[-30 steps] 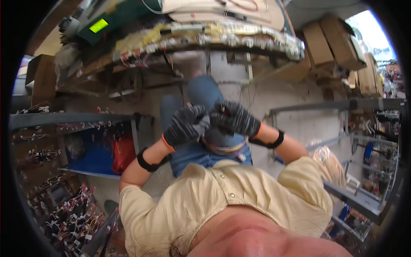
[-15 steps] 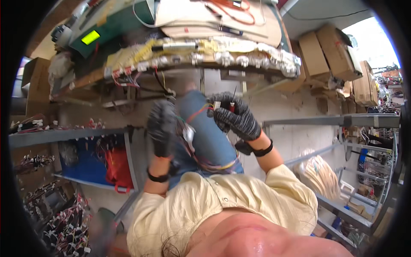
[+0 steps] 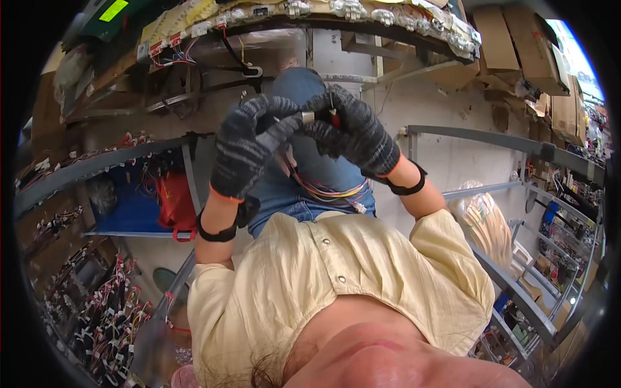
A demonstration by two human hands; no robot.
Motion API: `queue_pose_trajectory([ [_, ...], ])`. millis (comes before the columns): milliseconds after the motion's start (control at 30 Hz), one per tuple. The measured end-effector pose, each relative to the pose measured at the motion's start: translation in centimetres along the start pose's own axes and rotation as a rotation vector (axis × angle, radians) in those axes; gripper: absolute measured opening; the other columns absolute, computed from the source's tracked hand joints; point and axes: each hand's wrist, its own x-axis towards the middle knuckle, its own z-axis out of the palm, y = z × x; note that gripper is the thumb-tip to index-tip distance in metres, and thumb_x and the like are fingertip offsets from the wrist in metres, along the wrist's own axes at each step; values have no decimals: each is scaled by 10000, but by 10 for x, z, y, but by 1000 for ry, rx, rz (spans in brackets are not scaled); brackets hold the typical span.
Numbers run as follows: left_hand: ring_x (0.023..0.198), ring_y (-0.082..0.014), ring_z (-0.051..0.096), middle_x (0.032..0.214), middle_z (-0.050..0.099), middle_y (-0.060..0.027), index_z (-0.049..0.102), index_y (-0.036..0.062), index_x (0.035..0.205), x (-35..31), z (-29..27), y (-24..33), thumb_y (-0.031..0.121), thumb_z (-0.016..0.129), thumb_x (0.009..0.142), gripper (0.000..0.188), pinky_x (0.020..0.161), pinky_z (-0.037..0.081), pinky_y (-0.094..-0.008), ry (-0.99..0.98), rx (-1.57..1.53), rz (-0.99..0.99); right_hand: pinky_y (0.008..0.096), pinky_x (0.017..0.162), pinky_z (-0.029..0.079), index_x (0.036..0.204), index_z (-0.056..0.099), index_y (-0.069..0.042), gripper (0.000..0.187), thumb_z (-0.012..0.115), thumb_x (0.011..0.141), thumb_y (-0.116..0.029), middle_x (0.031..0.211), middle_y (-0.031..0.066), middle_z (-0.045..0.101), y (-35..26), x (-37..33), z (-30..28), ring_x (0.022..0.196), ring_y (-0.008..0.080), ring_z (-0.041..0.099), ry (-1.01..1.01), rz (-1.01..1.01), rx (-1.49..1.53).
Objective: Connecting wires and electrical connectors to a wiring harness assembly on a workbench.
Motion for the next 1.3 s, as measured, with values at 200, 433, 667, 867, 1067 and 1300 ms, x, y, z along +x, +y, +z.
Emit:
queue_pose_trajectory([
  [200,768,-148,592,868,614,-85,602,-4,947,31,24,-71,54,628,828,135,685,485,-274,-81,255,212,225,466,425,1049,534,-57,171,513,932,-180,748,18,568,101,29,-39,550,72,522,54,-843,-920],
  [433,779,-314,596,829,615,-147,622,13,866,37,29,-83,80,665,757,135,722,472,-388,23,474,391,366,621,499,1075,561,-50,215,519,899,-167,837,135,613,85,15,-48,655,294,603,-69,-28,-297],
  [667,778,-307,603,819,627,-129,638,25,841,35,39,-84,77,672,747,113,750,478,-371,114,505,412,384,632,494,965,641,-68,261,513,895,-285,782,150,629,87,27,-52,701,331,604,-101,-197,-971],
  [867,764,-243,635,840,655,-125,661,22,917,29,43,-85,63,664,786,138,719,480,-321,161,592,410,413,568,479,835,664,-126,343,481,890,-411,687,128,618,97,41,-54,626,312,606,-91,-254,-1078],
  [1067,769,-244,637,847,659,-129,662,19,908,31,42,-85,62,666,788,127,725,480,-329,143,580,420,387,579,490,896,648,-108,407,470,880,-473,708,148,619,93,49,-57,654,311,615,-165,-222,-1120],
  [1300,792,-211,630,871,655,-114,654,7,910,26,41,-87,40,671,785,131,757,475,-307,145,503,397,332,638,502,999,645,-86,247,682,797,-223,757,86,616,86,47,-51,667,237,593,18,-329,-470],
])
